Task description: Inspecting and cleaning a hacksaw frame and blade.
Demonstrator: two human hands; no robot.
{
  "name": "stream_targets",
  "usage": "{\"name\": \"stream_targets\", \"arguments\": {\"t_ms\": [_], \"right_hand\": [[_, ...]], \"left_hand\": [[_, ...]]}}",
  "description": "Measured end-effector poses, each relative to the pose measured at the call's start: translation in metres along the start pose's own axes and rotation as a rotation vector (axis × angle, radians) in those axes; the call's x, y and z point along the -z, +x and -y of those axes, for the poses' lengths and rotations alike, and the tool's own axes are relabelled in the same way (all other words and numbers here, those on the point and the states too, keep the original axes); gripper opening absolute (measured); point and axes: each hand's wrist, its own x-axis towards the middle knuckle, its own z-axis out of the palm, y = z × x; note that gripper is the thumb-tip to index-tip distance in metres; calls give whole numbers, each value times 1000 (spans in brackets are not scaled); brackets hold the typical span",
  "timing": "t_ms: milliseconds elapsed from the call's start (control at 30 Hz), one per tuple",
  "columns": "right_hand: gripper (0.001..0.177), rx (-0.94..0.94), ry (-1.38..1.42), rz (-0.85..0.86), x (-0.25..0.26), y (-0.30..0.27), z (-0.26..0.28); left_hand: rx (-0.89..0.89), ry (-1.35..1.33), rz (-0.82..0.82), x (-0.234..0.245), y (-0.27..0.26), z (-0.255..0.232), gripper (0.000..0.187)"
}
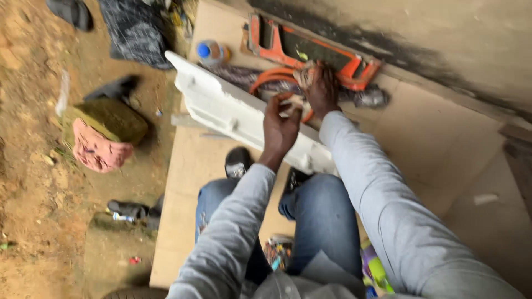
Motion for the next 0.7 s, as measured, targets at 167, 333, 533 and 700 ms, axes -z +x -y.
{"name": "stream_targets", "arguments": {"t_ms": [167,333,533,700], "right_hand": [[54,-78,-108,130,-6,13,0],[57,-32,-90,195,3,4,-8],[71,-38,39,97,26,-10,1],[69,6,288,92,143,-14,68]], "left_hand": [[-7,39,52,-3,19,-15,40],[-48,159,58,-2,10,-17,39],[87,148,38,1,-13,9,39],[-31,57,17,8,-49,42,44]]}}
